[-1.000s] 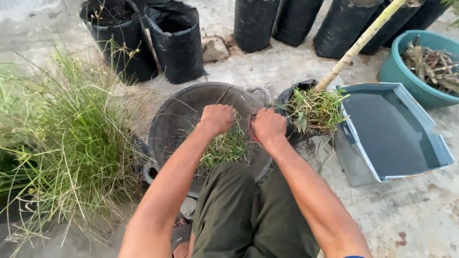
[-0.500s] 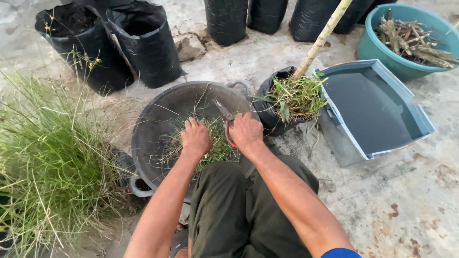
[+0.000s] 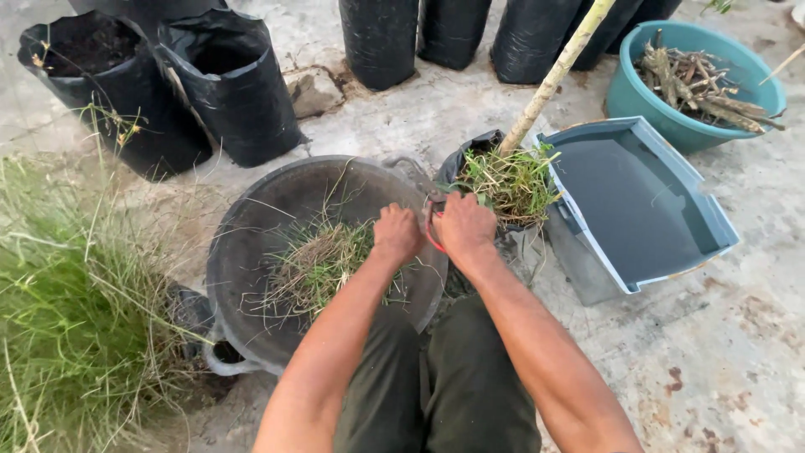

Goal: Trimming and removing weeds from potted plants using scissors in an outdoor garden.

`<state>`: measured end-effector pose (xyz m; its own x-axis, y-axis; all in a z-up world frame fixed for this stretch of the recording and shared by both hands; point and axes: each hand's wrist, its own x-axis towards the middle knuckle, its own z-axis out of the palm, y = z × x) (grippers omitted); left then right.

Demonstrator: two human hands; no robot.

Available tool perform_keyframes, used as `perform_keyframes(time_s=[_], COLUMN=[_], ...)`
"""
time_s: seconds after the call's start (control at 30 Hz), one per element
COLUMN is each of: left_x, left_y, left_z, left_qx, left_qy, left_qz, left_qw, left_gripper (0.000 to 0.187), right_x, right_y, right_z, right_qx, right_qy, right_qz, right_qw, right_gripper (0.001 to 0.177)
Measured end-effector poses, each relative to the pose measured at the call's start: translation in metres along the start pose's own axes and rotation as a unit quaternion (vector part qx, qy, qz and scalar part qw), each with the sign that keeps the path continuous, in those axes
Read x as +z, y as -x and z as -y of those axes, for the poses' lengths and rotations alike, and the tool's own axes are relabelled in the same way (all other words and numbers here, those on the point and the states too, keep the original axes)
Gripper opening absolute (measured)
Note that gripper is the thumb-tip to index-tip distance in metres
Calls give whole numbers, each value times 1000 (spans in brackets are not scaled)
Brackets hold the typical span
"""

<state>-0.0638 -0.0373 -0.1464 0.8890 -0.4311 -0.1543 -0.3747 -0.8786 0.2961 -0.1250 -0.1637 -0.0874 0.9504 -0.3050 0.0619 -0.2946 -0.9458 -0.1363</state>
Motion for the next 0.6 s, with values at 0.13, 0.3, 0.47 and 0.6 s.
perform_keyframes(time_s=[0.13, 0.3, 0.47, 0.6], left_x=[16, 23, 14, -19], left_y=[-35, -62, -88, -87], left_z=[-44, -93, -121, -149], left_qx=[22, 45, 122, 245], left_qy=[43, 127, 98, -27], left_qz=[20, 20, -110, -118], left_qw=[999, 991, 982, 962], left_gripper=[40, 51, 69, 82], right_x=[-21, -21, -11, -12], right_y=[-6, -5, -5, -3], right_z=[-42, -103, -149, -168], right_qx=[62, 119, 157, 212], right_qy=[3, 24, 51, 54], right_qz=[-14, -38, -42, -33], right_qw=[998, 992, 985, 975], right_gripper=[63, 60, 51, 48])
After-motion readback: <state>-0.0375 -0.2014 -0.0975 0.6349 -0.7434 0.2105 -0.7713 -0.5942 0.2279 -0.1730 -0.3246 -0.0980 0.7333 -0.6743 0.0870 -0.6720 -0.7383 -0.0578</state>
